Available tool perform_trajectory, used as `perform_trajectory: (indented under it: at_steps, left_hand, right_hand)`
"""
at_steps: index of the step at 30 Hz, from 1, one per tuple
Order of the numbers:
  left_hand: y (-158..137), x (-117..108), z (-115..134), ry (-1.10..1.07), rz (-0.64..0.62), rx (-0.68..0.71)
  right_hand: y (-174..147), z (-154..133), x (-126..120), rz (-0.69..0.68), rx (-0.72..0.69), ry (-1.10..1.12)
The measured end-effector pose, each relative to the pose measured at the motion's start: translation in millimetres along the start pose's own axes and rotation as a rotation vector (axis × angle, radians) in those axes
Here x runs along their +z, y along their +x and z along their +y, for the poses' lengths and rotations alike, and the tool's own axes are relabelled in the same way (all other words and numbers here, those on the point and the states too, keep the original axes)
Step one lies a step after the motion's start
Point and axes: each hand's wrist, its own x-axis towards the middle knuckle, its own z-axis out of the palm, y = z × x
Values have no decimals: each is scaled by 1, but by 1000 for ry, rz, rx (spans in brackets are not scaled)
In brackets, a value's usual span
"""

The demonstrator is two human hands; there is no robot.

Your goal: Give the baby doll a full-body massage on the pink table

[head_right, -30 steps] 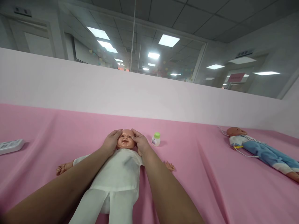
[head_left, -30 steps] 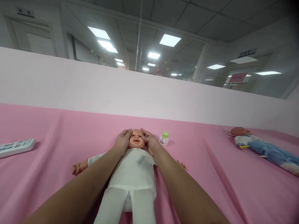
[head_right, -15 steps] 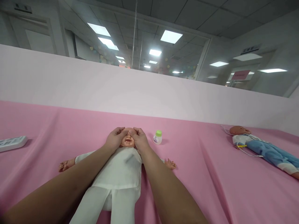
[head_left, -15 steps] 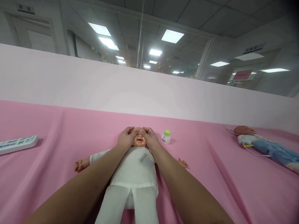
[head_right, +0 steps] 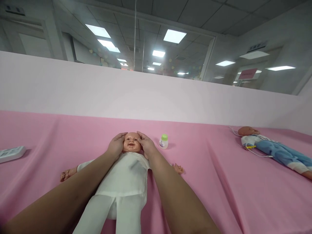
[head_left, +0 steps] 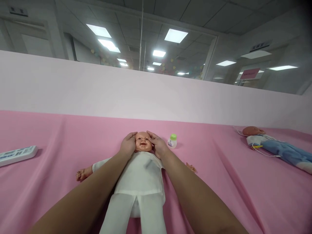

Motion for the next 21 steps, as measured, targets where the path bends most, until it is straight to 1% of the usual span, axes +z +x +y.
perform_trajectory:
  at_steps: [2, 4, 8, 10, 13, 16, 19, 21]
  left_hand:
    - [-2, 0, 1, 8, -15, 15]
    - [-4, 0, 3, -16, -61, 19]
    - [-11, 0, 11, -65, -171, -22]
    - [-14, 1, 15, -53, -185, -49]
    - [-15, 2, 16, -26, -178, -55]
    - [-9, 3, 9, -19, -145, -22]
    - [-4, 4, 4, -26, -80, -12]
    - [-3, 4, 3, -43, -54, -35]
  right_hand:
    - [-1, 0, -1, -19, 2, -5]
    - [-2, 0, 0, -19, -24, -26]
    - [-2, 2, 4, 35, -179, -152]
    - [-2, 2, 6, 59, -221, -239]
    - [-1, 3, 7, 76, -243, -291]
    - [1, 5, 7, 71, -250, -267]
    - [4, 6, 6, 70, -200, -208]
    - [5, 5, 3, 60, -151, -153]
